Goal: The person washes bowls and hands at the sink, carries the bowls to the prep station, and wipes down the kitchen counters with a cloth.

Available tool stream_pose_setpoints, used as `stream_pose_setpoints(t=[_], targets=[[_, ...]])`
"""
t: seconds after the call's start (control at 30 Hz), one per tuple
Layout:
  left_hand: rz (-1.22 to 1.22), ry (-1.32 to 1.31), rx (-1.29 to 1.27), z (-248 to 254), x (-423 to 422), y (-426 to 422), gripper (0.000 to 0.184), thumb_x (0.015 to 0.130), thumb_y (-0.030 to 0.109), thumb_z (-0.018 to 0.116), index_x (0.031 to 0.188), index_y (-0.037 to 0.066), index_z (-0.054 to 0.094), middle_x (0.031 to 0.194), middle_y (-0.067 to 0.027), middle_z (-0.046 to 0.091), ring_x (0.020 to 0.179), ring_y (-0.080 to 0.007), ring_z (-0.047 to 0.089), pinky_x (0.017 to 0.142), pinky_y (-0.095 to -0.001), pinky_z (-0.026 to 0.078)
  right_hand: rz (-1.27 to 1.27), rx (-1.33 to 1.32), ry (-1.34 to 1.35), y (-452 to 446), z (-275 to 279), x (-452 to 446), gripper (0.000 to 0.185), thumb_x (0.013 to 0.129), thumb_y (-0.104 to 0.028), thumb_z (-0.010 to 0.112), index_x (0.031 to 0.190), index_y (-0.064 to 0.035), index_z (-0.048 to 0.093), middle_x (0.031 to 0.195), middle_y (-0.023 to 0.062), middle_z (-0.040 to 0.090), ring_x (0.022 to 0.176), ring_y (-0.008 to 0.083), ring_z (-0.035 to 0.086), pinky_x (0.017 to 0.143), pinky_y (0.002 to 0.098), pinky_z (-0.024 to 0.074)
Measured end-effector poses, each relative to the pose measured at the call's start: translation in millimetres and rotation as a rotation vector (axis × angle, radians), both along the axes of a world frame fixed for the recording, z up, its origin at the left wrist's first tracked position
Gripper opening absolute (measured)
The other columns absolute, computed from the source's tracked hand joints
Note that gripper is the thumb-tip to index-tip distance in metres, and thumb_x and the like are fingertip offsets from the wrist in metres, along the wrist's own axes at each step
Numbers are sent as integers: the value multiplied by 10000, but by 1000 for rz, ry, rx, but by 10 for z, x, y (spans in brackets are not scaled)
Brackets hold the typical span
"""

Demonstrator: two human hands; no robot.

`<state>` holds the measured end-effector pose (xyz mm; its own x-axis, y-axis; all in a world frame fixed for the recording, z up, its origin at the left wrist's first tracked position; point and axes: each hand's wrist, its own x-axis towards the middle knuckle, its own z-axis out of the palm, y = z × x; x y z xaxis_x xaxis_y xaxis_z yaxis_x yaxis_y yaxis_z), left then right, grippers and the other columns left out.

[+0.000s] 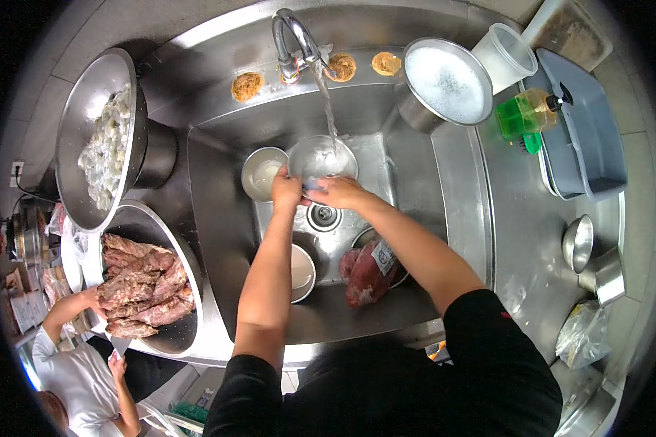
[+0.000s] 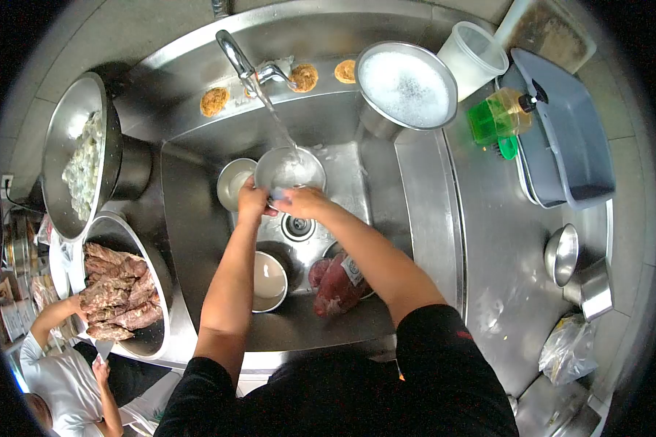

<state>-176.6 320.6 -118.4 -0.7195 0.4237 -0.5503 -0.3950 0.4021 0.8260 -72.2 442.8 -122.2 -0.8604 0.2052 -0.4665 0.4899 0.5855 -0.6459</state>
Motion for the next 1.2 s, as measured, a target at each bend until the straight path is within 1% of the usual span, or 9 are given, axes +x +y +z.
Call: stream_pose_setpoints(t=[0.1, 0.3, 0.37, 0.47, 0.6, 0.87, 0.97, 1.03, 1.2], targets=[[13, 61, 6, -14, -22, -106, 474, 837, 25, 466, 1307, 35, 523, 833, -152, 652, 491, -249, 629, 350, -323, 541, 360, 506, -118, 198, 365, 151, 430, 902, -398, 546, 1264, -170, 597, 1356, 117, 517, 1290, 327, 444, 1036, 432, 370], [-126, -148, 3, 149, 66, -84, 511, 792, 3, 486, 1303, 4, 514, 770, -136, 632, 389, -217, 570, 298, -310, 455, 137, 682, 356, 428, 149, 56, 355, 911, -96, 473, 1239, -179, 581, 1215, 101, 542, 1179, 294, 485, 951, 444, 374], [-271, -150, -4, 116, -24, -55, 494, 778, -8, 479, 1268, 6, 535, 715, -143, 620, 375, -242, 573, 293, -331, 475, 194, 792, 327, 449, 202, -3, 404, 893, -142, 548, 1296, -164, 528, 1239, 115, 550, 1167, 309, 524, 946, 447, 404], [-205, -69, 9, 155, -102, -107, 425, 815, 28, 491, 1234, -2, 557, 702, -140, 634, 383, -210, 566, 312, -309, 465, -474, 344, 272, 591, 183, 11, 610, 786, -206, 723, 1328, -54, 488, 1212, 197, 613, 1087, 330, 617, 925, 378, 484], [-91, 161, -49, 62, -44, -61, 219, 840, 67, 569, 1051, 9, 574, 700, -106, 633, 418, -172, 559, 345, -297, 447, -826, -162, 93, 706, 28, 227, 470, 741, -190, 703, 1163, -18, 590, 1058, 207, 674, 974, 344, 665, 848, 395, 513], [-23, 565, -126, -881, -146, 103, 208, 801, 139, 706, 805, 41, 523, 674, -75, 608, 498, -157, 573, 398, -316, 467, -746, 49, 294, 550, 573, 340, 439, 739, -160, 702, 1146, -29, 603, 1007, 170, 693, 941, 294, 670, 824, 373, 507], [-5, 478, -207, -728, -167, 169, 236, 775, 154, 728, 794, 43, 521, 673, -66, 606, 504, -165, 578, 417, -318, 478, -783, 109, 296, 578, 502, 365, 448, 729, -156, 720, 1143, -33, 604, 1013, 169, 692, 948, 295, 669, 828, 373, 506], [-8, 175, -259, -437, -174, 200, 296, 710, 273, 744, 727, 51, 549, 660, -118, 639, 624, -264, 626, 627, -387, 492, -823, 65, 307, 623, 298, 384, 475, 711, -170, 737, 1151, -54, 603, 1042, 193, 687, 982, 342, 666, 856, 396, 506], [-125, 408, -273, -41, -119, 179, 276, 743, 225, 694, 670, 18, 527, 634, -151, 613, 633, -308, 621, 647, -418, 490, -958, -222, 353, 677, -186, 475, 542, 698, -193, 804, 1153, -4, 579, 996, 133, 685, 885, 235, 664, 790, 340, 510]])
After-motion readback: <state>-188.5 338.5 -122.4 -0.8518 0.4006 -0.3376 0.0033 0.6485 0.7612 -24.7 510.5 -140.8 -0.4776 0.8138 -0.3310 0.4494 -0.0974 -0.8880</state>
